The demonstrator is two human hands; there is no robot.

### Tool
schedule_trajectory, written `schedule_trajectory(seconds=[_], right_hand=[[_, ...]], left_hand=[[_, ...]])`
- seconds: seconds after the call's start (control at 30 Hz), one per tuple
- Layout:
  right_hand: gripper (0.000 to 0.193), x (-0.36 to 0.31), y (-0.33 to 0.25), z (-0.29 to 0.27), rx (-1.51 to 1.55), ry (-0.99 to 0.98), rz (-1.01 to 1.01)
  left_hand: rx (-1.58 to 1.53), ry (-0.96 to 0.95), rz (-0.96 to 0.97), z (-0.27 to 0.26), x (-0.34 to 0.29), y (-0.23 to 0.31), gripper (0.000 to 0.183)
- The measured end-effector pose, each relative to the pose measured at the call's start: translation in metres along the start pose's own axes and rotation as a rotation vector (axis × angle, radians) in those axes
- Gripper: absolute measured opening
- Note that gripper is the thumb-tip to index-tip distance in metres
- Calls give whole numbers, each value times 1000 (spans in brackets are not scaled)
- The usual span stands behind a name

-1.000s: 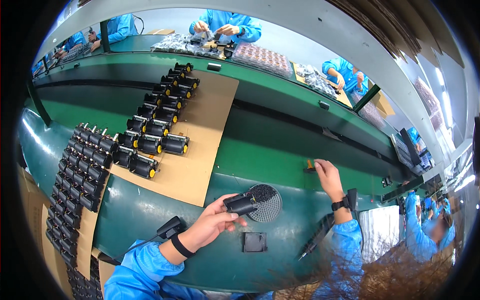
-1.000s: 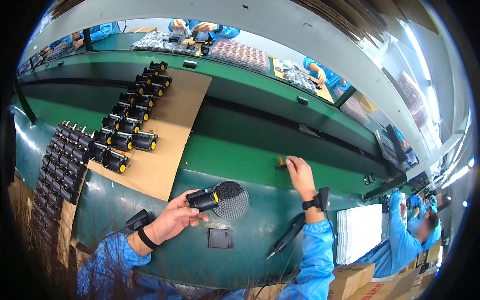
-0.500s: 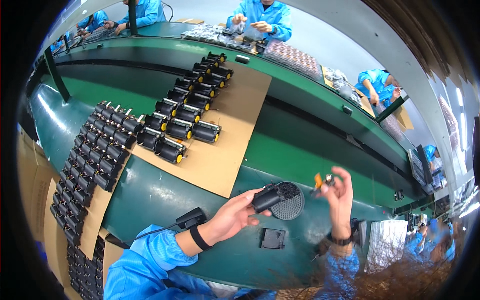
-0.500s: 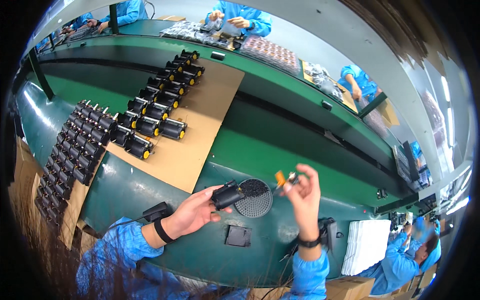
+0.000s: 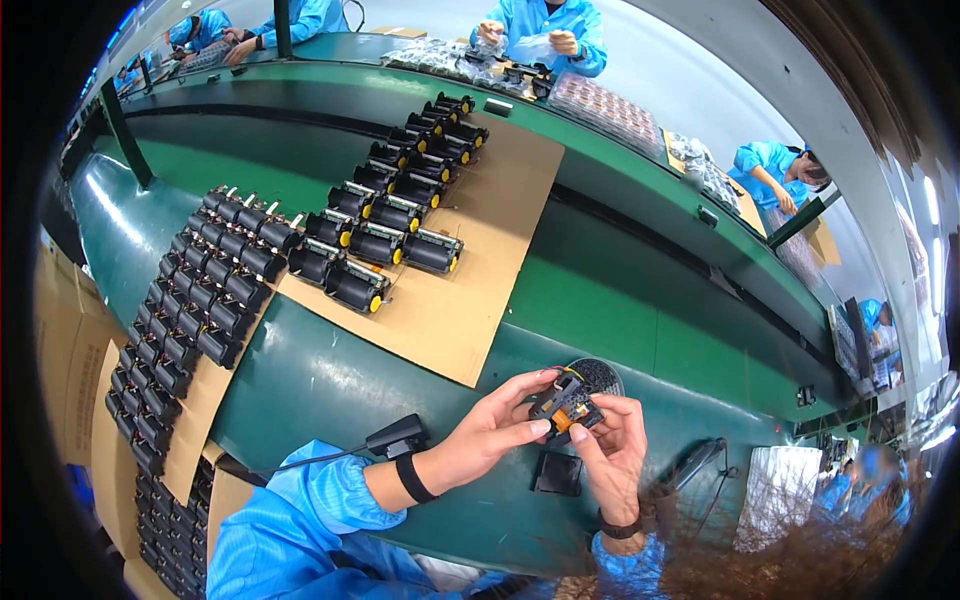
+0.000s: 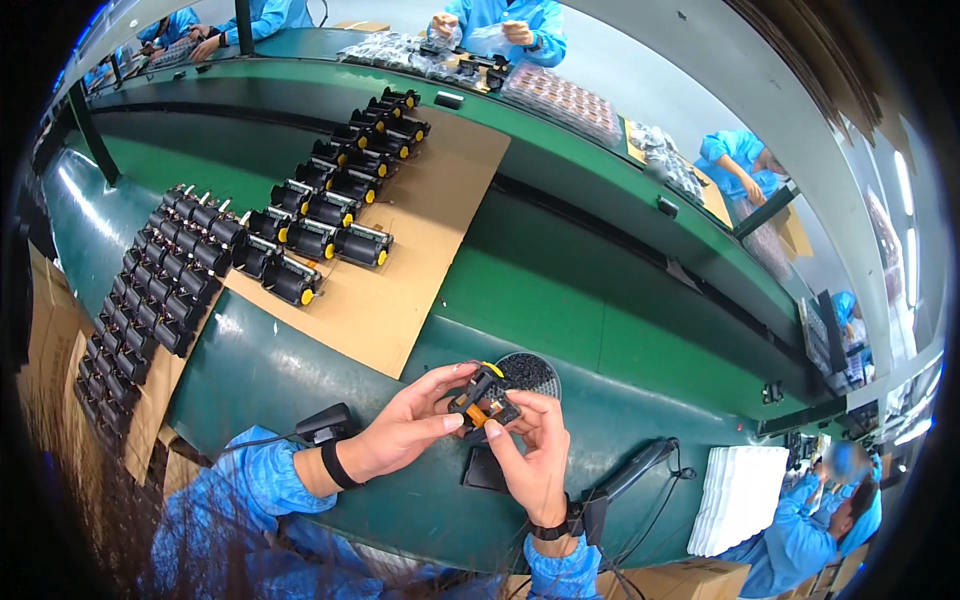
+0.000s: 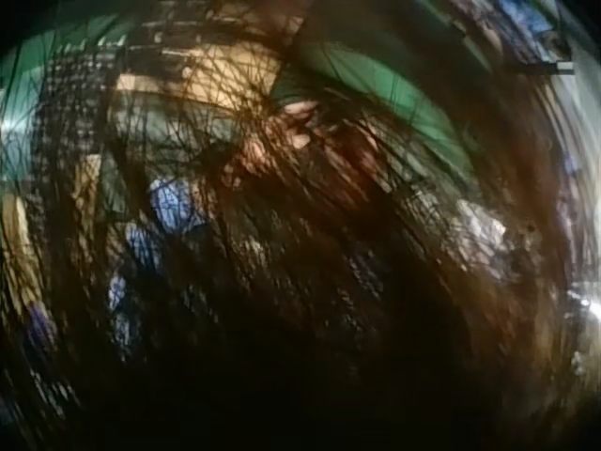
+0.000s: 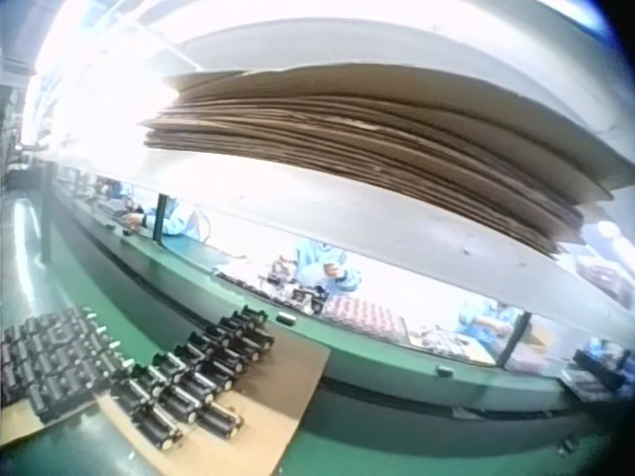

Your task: The person assembles electronic components by inserting small internal parts into a black housing, using a power screwdriver to fasten them with screws, and then placing the finished units onto a cardboard tray on the assembly line.

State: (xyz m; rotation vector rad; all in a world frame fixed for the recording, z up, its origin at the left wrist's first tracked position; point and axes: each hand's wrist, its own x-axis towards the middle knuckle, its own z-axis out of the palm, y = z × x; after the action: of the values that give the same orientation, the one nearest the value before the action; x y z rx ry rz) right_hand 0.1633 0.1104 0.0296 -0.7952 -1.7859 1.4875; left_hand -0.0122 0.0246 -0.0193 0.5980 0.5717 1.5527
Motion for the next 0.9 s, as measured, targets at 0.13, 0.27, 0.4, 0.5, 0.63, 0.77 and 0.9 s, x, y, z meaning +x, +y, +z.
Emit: schedule_trajectory(seconds=[0.13, 0.27, 0.4, 0.5, 0.63, 0.77, 0.9], right_hand=[[41, -1, 0, 7, 95, 56, 0], [40, -3, 8, 1, 18, 48, 6], [42, -4, 9, 2, 74, 97, 12], [50, -7, 11, 1, 83, 75, 10], [57, 2, 2, -2, -333, 90, -169], [45, 3, 2, 1, -419, -23, -168], [39, 3, 6, -2, -413, -46, -202]], left_hand=[[84, -12, 64, -2, 1, -7, 69], [382, -11, 172, 2, -4, -8, 69], [676, 16, 235, 16, -8, 2, 67], [761, 78, 326, 12, -6, -4, 57], [385, 110, 5, 5, -7, -5, 46], [377, 64, -105, -2, -11, -12, 50], [409, 56, -93, 1, -10, -11, 47]])
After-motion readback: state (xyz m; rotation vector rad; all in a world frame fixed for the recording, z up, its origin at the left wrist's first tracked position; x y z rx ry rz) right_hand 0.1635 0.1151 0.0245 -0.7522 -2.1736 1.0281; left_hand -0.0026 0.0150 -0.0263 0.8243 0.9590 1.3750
